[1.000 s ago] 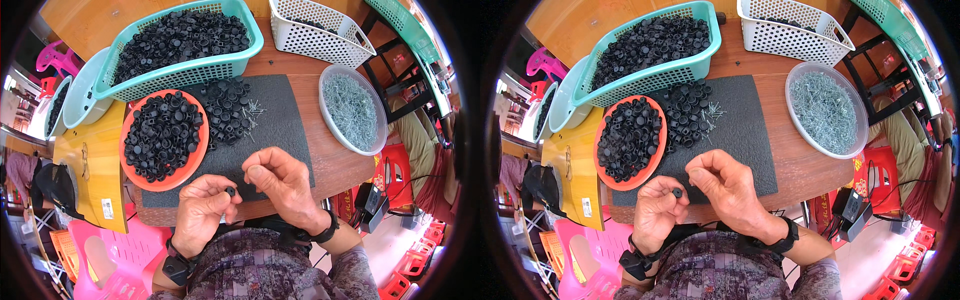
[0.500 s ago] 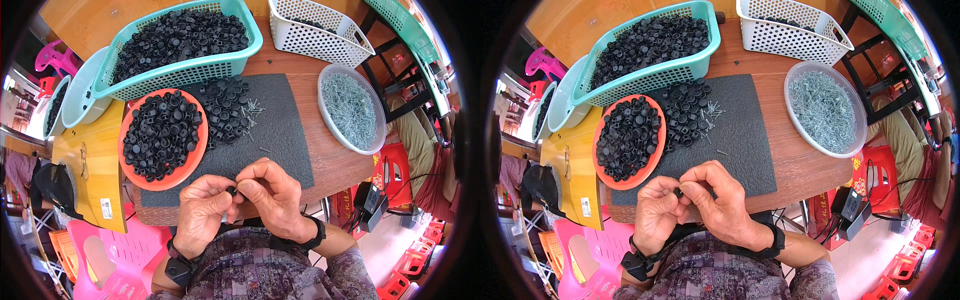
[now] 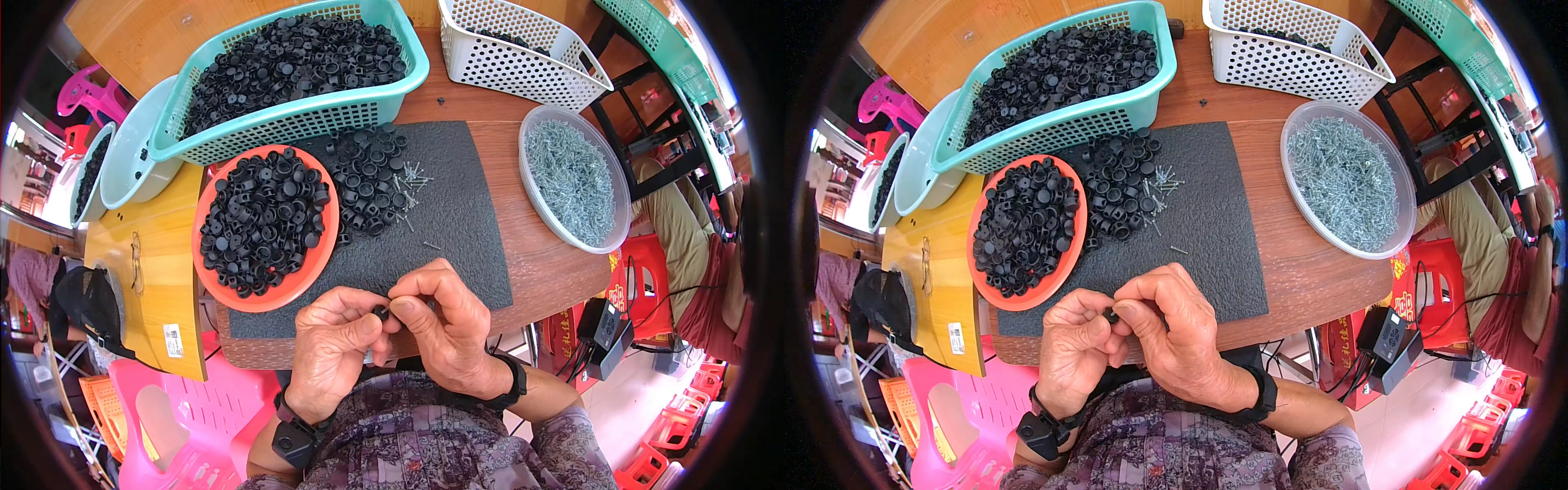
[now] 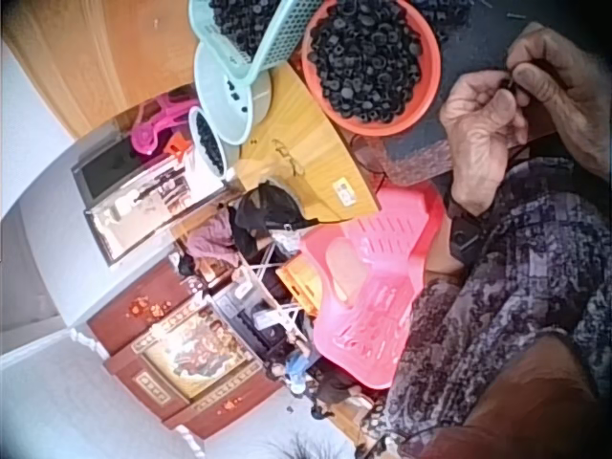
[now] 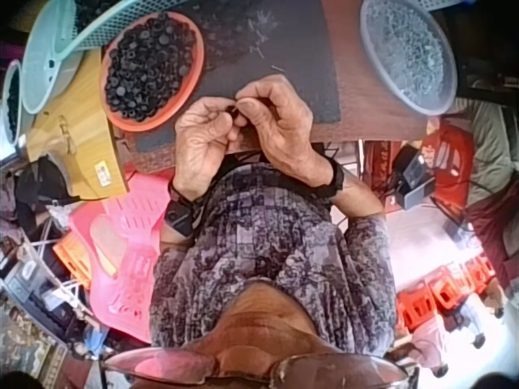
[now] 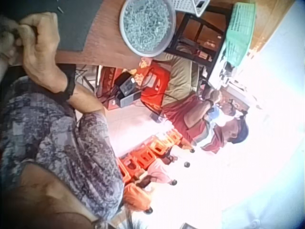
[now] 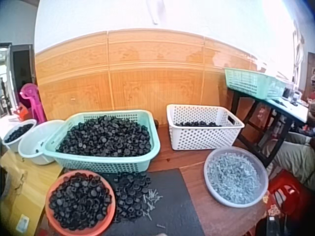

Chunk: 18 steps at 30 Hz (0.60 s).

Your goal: The person picks up a black plastic component and a metal screw, inserts the screw into the component, and places the assembled unit into a white basket, repeating the process throughout the video.

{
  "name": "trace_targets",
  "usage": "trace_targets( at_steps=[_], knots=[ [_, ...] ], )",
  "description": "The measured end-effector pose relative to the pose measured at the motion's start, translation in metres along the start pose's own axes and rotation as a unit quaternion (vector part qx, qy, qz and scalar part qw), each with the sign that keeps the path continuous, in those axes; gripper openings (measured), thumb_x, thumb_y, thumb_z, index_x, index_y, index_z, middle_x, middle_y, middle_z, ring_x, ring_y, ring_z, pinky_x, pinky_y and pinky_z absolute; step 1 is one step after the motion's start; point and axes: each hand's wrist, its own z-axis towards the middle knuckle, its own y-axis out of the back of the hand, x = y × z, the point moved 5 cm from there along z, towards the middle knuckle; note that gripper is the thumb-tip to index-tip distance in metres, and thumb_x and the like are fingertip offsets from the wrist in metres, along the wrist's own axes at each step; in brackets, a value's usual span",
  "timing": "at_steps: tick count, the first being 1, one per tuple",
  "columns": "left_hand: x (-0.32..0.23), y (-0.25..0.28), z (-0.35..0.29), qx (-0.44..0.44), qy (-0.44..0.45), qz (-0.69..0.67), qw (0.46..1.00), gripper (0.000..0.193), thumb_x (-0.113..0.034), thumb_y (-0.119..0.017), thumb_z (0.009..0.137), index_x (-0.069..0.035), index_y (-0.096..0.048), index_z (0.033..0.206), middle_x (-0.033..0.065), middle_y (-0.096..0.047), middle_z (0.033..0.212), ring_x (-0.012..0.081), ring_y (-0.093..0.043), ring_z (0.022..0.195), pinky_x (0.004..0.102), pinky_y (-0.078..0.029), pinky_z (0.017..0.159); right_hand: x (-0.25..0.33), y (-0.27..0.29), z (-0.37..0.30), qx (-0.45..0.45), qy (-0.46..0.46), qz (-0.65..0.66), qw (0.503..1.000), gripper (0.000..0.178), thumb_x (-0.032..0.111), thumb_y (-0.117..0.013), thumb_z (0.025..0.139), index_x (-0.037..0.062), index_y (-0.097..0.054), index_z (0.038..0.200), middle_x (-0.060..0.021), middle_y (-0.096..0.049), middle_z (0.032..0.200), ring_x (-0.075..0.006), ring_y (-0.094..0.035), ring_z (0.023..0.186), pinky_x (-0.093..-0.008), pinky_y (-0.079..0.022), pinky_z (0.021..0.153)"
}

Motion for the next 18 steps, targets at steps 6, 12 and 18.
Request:
trace_targets(
  at_steps=[6,12,18],
  knots=[
    [-0.001,0.0,-0.003,-0.018,-0.027,0.023,0.999,0.021,-0.005,-0.068,0.079,0.006,-0.058,0.094,0.0173,-0.064,0.08,0.0185,-0.059,0.058,0.0293,-0.048,0.049,0.015,-0.001,0.006,0.049,0.145,-0.095,0.984,0.013,-0.005,-0.063,0.072,0.0017,-0.058,0.082,-0.0085,-0.057,0.071,-0.0255,-0.053,0.065,-0.0342,-0.041,0.056],
    [0.002,0.001,-0.005,-0.039,-0.045,0.036,0.998,0.02,-0.003,-0.068,0.078,0.008,-0.058,0.091,0.0171,-0.064,0.077,0.0185,-0.057,0.054,0.0287,-0.046,0.047,0.014,-0.002,0.004,0.056,0.168,-0.115,0.977,0.01,-0.001,-0.066,0.072,0.0022,-0.06,0.08,-0.0066,-0.059,0.071,-0.023,-0.055,0.061,-0.0328,-0.042,0.056],
    [-0.001,0.005,-0.004,-0.04,-0.041,0.035,0.998,0.021,-0.004,-0.068,0.079,0.007,-0.059,0.093,0.0179,-0.064,0.078,0.0187,-0.059,0.057,0.0282,-0.048,0.05,0.017,0.003,0.018,0.158,0.138,-0.09,0.974,0.012,0.002,-0.069,0.073,0.001,-0.063,0.084,-0.0088,-0.062,0.078,-0.0246,-0.056,0.069,-0.0335,-0.044,0.06]
  ],
)
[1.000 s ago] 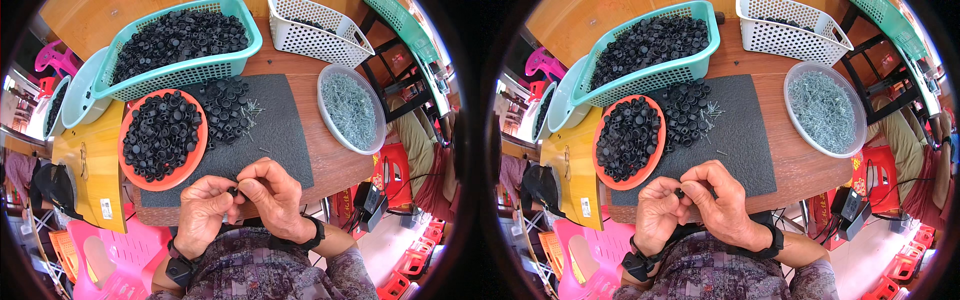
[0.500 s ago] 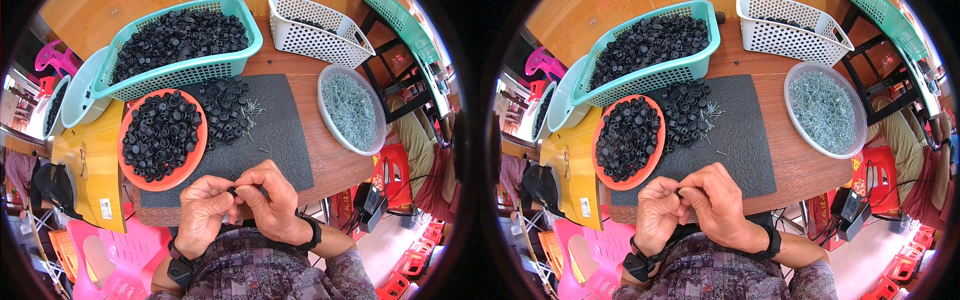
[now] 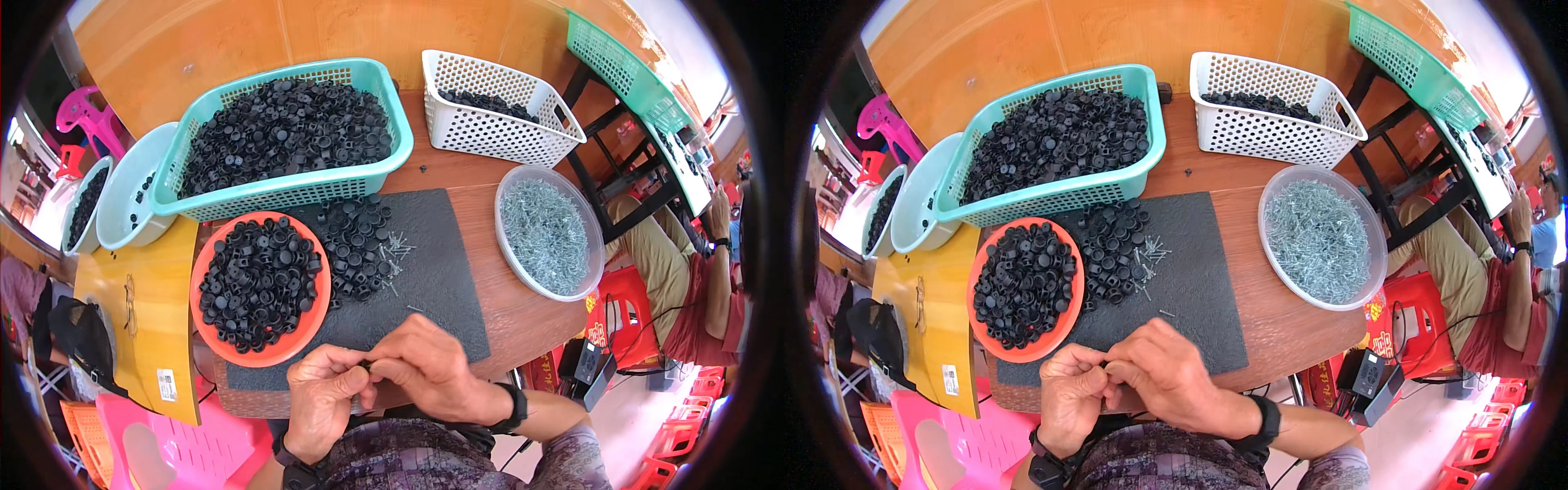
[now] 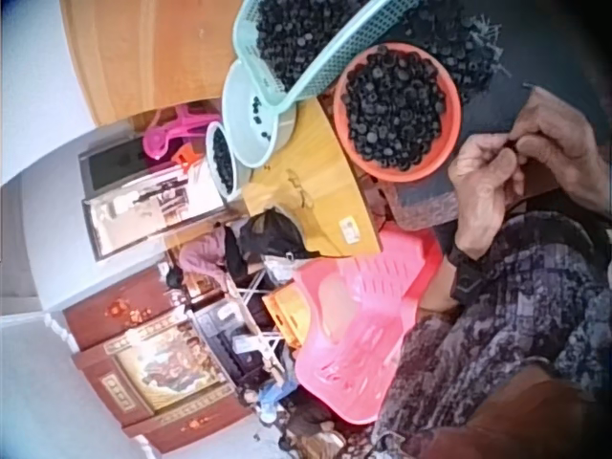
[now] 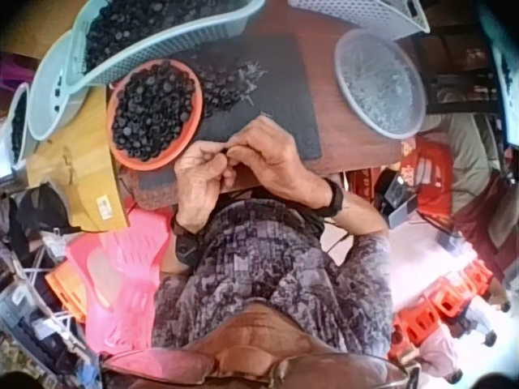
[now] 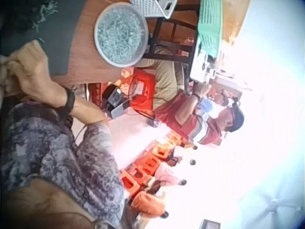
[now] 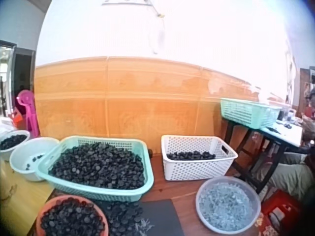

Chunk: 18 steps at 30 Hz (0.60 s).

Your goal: The person picks up a black plastic component and a metal screw, inserts the screw into the component, and places the assembled unit into a white basket, repeating the process throughout the video.

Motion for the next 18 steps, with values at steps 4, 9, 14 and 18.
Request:
trace_targets(
  at_steps=[4,9,14,18],
  knots=[
    [-0.006,0.0,0.004,0.003,0.024,-0.027,0.999,0.021,-0.006,-0.068,0.079,0.007,-0.059,0.094,0.0192,-0.064,0.081,0.0189,-0.06,0.061,0.0291,-0.049,0.053,-0.018,0.023,0.023,-0.005,-0.023,-0.13,0.991,0.018,0.001,-0.067,0.07,0.0021,-0.062,0.086,-0.0107,-0.058,0.079,-0.0301,-0.054,0.074,-0.0378,-0.044,0.064],
    [-0.006,0.002,0.004,0.02,0.01,-0.031,0.999,0.021,-0.004,-0.066,0.081,0.007,-0.059,0.097,0.0203,-0.063,0.084,0.0187,-0.06,0.063,0.0298,-0.05,0.057,-0.038,0.02,0.05,0.049,0.004,-0.205,0.977,0.021,-0.001,-0.066,0.068,0.0032,-0.062,0.088,-0.0102,-0.054,0.076,-0.0294,-0.05,0.074,-0.0374,-0.042,0.064],
    [-0.005,0.003,0.003,0.024,0.011,-0.033,0.999,0.02,-0.003,-0.064,0.082,0.007,-0.059,0.098,0.02,-0.063,0.083,0.0187,-0.06,0.062,0.0294,-0.05,0.057,-0.039,0.001,0.053,0.095,0.049,-0.27,0.957,0.016,0.0,-0.066,0.065,0.0034,-0.06,0.08,-0.0097,-0.051,0.076,-0.0277,-0.047,0.076,-0.0362,-0.042,0.064],
    [-0.006,0.003,0.002,0.022,0.013,-0.035,0.999,0.019,-0.003,-0.064,0.083,0.007,-0.058,0.098,0.0195,-0.063,0.083,0.0185,-0.06,0.062,0.0294,-0.05,0.057,-0.038,-0.005,0.05,0.123,0.075,-0.288,0.947,0.014,0.001,-0.066,0.063,0.0033,-0.057,0.073,-0.0104,-0.049,0.078,-0.0275,-0.046,0.077,-0.0363,-0.042,0.066]
  ],
)
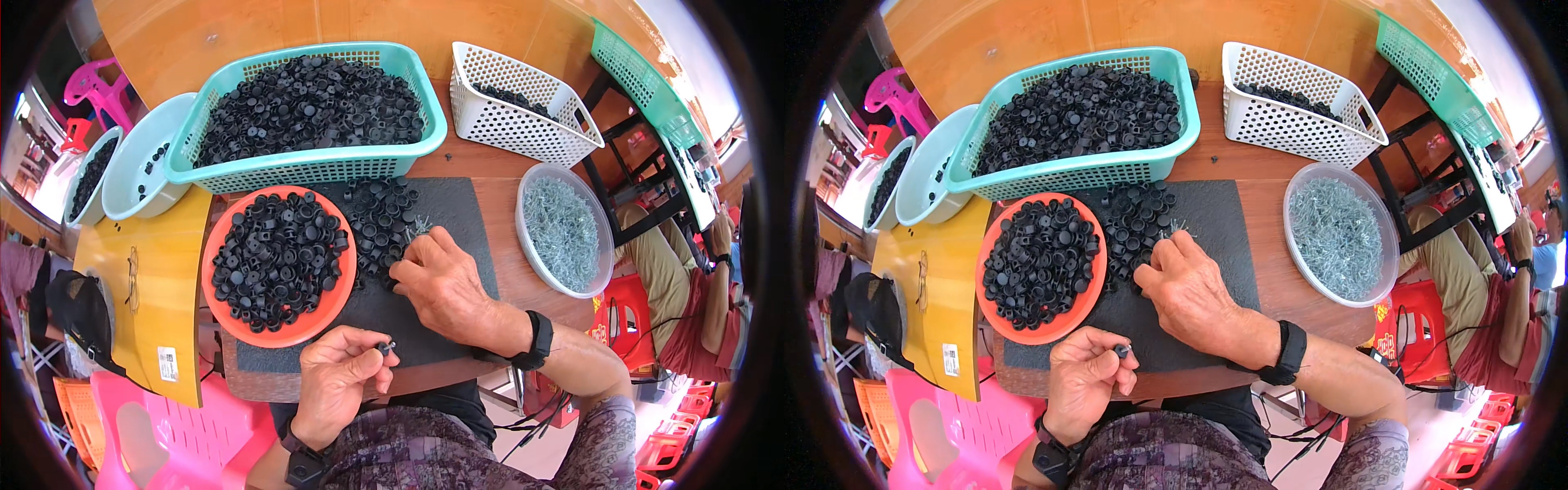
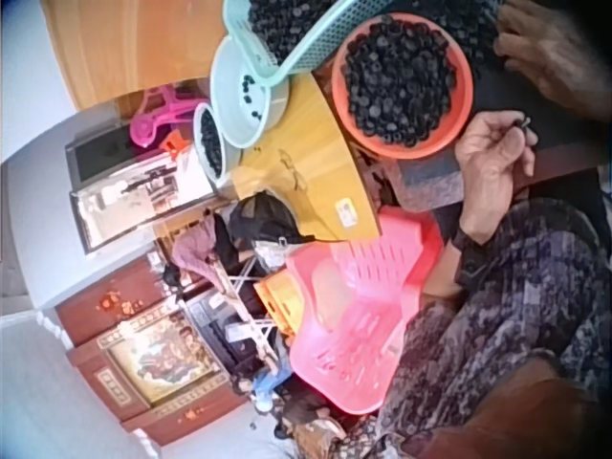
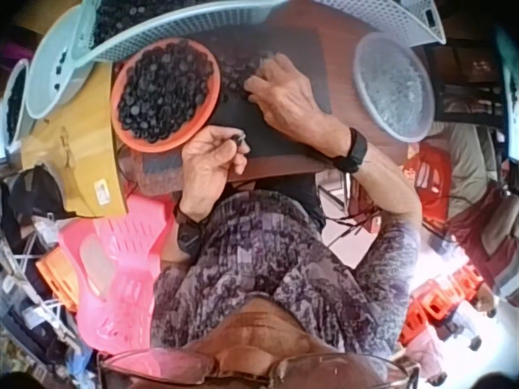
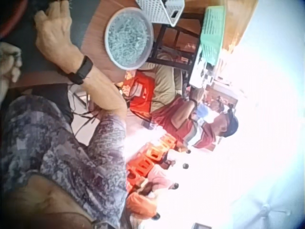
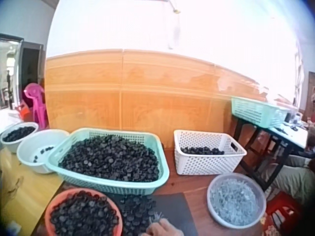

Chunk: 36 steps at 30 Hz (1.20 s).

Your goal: The person picks up a black plastic component and a metal screw, inserts the screw into the component, and places the assembled unit into a white basket, repeating the process throughout the video.

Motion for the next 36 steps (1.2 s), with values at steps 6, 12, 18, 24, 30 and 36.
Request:
trace_targets(
  at_steps=[6,12,18,24,30,36],
  knots=[
    [0.0,0.004,-0.006,0.002,0.008,0.0,1.0,0.019,-0.003,-0.064,0.083,0.006,-0.059,0.098,0.0185,-0.064,0.082,0.0176,-0.059,0.061,0.0276,-0.049,0.055,0.014,0.0,0.001,0.012,0.018,0.028,0.999,0.015,0.0,-0.065,0.062,0.002,-0.056,0.074,-0.0108,-0.047,0.079,-0.0277,-0.046,0.077,-0.0359,-0.042,0.067],
    [0.005,0.003,-0.007,-0.017,0.039,-0.008,0.999,0.022,-0.006,-0.067,0.08,0.006,-0.058,0.095,0.0193,-0.063,0.08,0.0211,-0.059,0.059,0.0326,-0.048,0.053,0.023,-0.005,-0.013,0.054,0.048,0.034,0.997,0.023,-0.002,-0.063,0.059,0.0013,-0.059,0.082,-0.0113,-0.047,0.079,-0.028,-0.046,0.074,-0.0364,-0.042,0.064],
    [0.0,0.012,-0.02,-0.019,0.019,0.022,0.999,0.022,-0.007,-0.068,0.079,0.008,-0.058,0.093,0.0207,-0.062,0.08,0.0202,-0.06,0.058,0.0302,-0.049,0.052,0.017,-0.007,-0.01,0.011,-0.002,0.089,0.996,0.022,0.002,-0.068,0.064,0.0011,-0.06,0.084,-0.0114,-0.051,0.078,-0.0287,-0.048,0.076,-0.0371,-0.043,0.063],
    [-0.002,0.014,-0.018,-0.021,0.006,0.03,0.999,0.023,-0.008,-0.069,0.079,0.007,-0.057,0.092,0.02,-0.062,0.079,0.0192,-0.059,0.057,0.0301,-0.048,0.05,0.026,-0.021,-0.006,0.049,0.043,0.029,0.997,0.021,0.004,-0.068,0.063,0.0015,-0.056,0.08,-0.0114,-0.048,0.075,-0.028,-0.047,0.073,-0.0365,-0.041,0.065],
    [-0.005,0.014,-0.018,-0.017,-0.012,0.022,1.0,0.022,-0.007,-0.069,0.079,0.005,-0.06,0.095,0.0162,-0.065,0.079,0.0157,-0.058,0.058,0.0257,-0.048,0.052,0.03,-0.015,-0.012,0.046,0.05,0.04,0.997,0.017,0.004,-0.066,0.064,0.0015,-0.05,0.072,-0.0111,-0.046,0.074,-0.028,-0.046,0.069,-0.0366,-0.04,0.065],
    [-0.014,0.002,-0.008,-0.009,-0.073,0.059,0.996,0.021,-0.006,-0.068,0.08,0.004,-0.059,0.097,0.0162,-0.065,0.081,0.0146,-0.059,0.059,0.0239,-0.048,0.053,0.047,0.003,-0.026,0.021,0.004,0.168,0.986,0.019,-0.001,-0.063,0.065,0.0002,-0.053,0.082,-0.0124,-0.05,0.075,-0.0293,-0.049,0.068,-0.0373,-0.041,0.062]
  ],
)
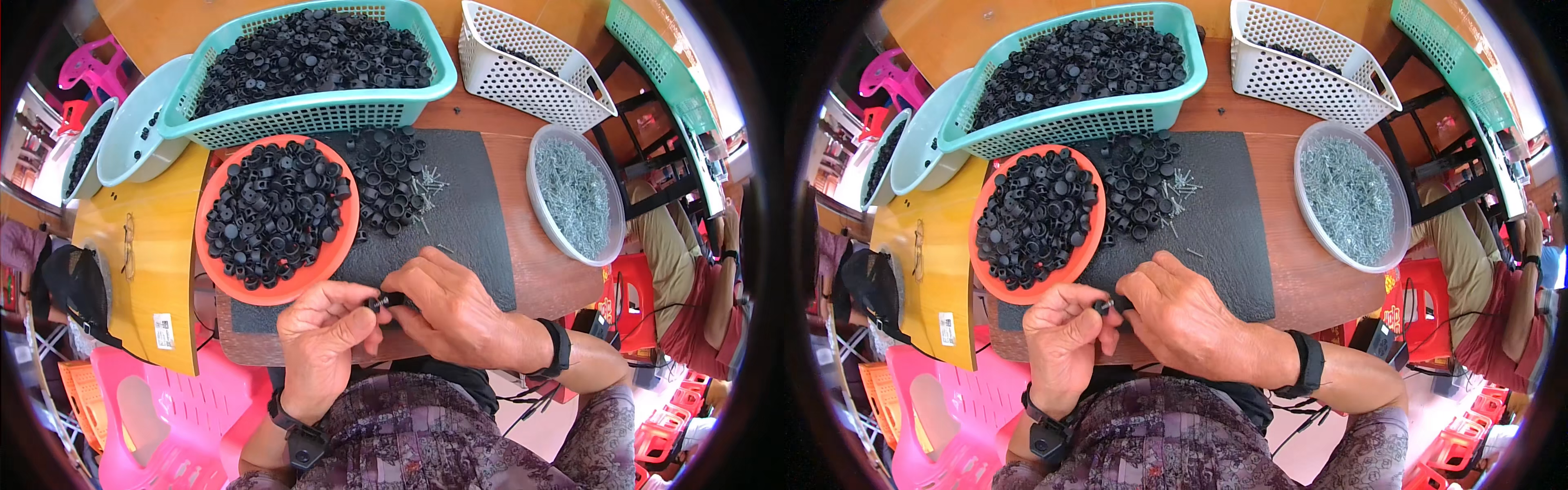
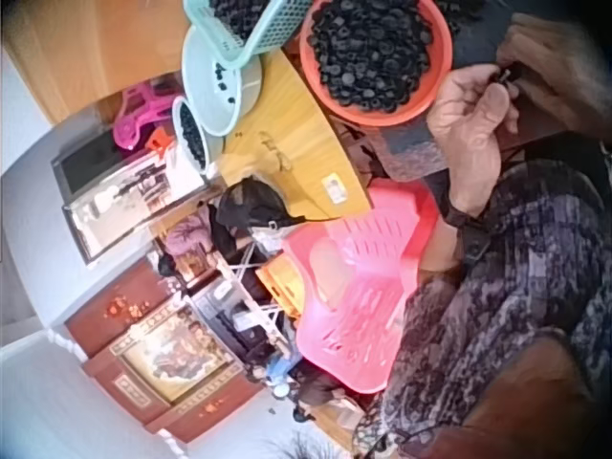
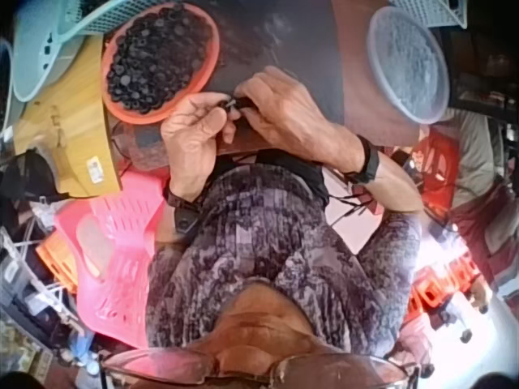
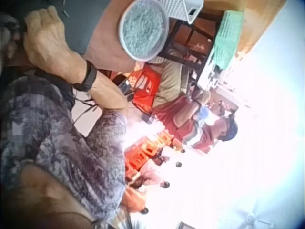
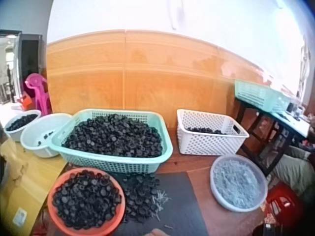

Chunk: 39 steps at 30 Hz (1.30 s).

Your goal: The person picks up a black plastic component and a metal screw, inserts the screw into the component, and places the assembled unit into a white basket, repeating the process throughout the video.

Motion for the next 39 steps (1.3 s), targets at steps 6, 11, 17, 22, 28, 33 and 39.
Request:
trace_targets(
  at_steps=[6,11,17,22,28,33,39],
  knots=[
    [0.007,-0.003,0.001,-0.015,-0.029,0.038,0.999,0.021,-0.006,-0.067,0.081,0.005,-0.059,0.097,0.0147,-0.066,0.083,0.0136,-0.06,0.061,0.0224,-0.048,0.053,0.0,0.011,-0.012,-0.042,-0.094,0.11,0.989,0.024,-0.003,-0.065,0.067,-0.0012,-0.054,0.089,-0.0119,-0.052,0.072,-0.0309,-0.051,0.066,-0.039,-0.042,0.058],
    [0.006,0.0,-0.002,-0.068,-0.046,0.068,0.994,0.024,-0.009,-0.068,0.08,0.006,-0.056,0.095,0.0164,-0.064,0.081,0.0172,-0.058,0.056,0.0259,-0.046,0.05,-0.001,0.007,-0.019,-0.078,-0.065,0.094,0.99,0.028,-0.002,-0.067,0.066,-0.0007,-0.054,0.091,-0.0122,-0.052,0.07,-0.0318,-0.051,0.064,-0.0393,-0.042,0.056],
    [0.005,-0.007,-0.005,-0.061,-0.055,0.074,0.994,0.024,-0.008,-0.068,0.08,0.005,-0.057,0.096,0.0168,-0.065,0.082,0.0165,-0.06,0.059,0.0251,-0.047,0.051,0.0,0.006,-0.021,-0.067,-0.064,0.074,0.993,0.028,-0.002,-0.067,0.067,-0.0003,-0.054,0.091,-0.0126,-0.054,0.073,-0.0318,-0.052,0.066,-0.0385,-0.043,0.059],
    [0.008,-0.006,-0.003,-0.049,-0.039,0.056,0.996,0.024,-0.009,-0.069,0.08,0.005,-0.058,0.096,0.016,-0.066,0.083,0.0156,-0.06,0.061,0.0245,-0.047,0.053,-0.003,0.002,-0.026,-0.077,-0.124,0.136,0.98,0.024,0.0,-0.068,0.069,0.0008,-0.055,0.089,-0.0112,-0.055,0.075,-0.0288,-0.053,0.068,-0.0368,-0.043,0.06],
    [0.013,-0.01,-0.002,-0.038,-0.051,-0.012,0.998,0.023,-0.008,-0.069,0.08,0.005,-0.057,0.095,0.0139,-0.064,0.081,0.0162,-0.059,0.06,0.0258,-0.047,0.053,-0.003,0.0,-0.032,-0.141,-0.138,0.211,0.957,0.022,0.002,-0.07,0.072,0.0017,-0.06,0.092,-0.008,-0.057,0.077,-0.0221,-0.052,0.067,-0.033,-0.042,0.059],
    [0.014,-0.01,-0.002,-0.037,-0.051,-0.015,0.998,0.022,-0.006,-0.068,0.08,0.005,-0.057,0.095,0.0137,-0.064,0.083,0.0173,-0.059,0.062,0.0263,-0.048,0.054,-0.006,-0.007,-0.041,-0.176,-0.186,0.277,0.926,0.023,-0.002,-0.069,0.074,-0.0001,-0.062,0.096,-0.0073,-0.058,0.085,-0.0146,-0.054,0.073,-0.0243,-0.045,0.061],
    [0.014,-0.01,-0.005,-0.026,-0.041,0.005,0.999,0.023,-0.006,-0.069,0.079,0.004,-0.057,0.096,0.0151,-0.065,0.085,0.0182,-0.063,0.068,0.0266,-0.051,0.057,-0.009,-0.018,-0.051,-0.172,-0.244,0.471,0.83,0.022,-0.006,-0.062,0.081,-0.003,-0.06,0.103,-0.0087,-0.054,0.104,-0.0088,-0.057,0.084,-0.0207,-0.048,0.067]
  ],
)
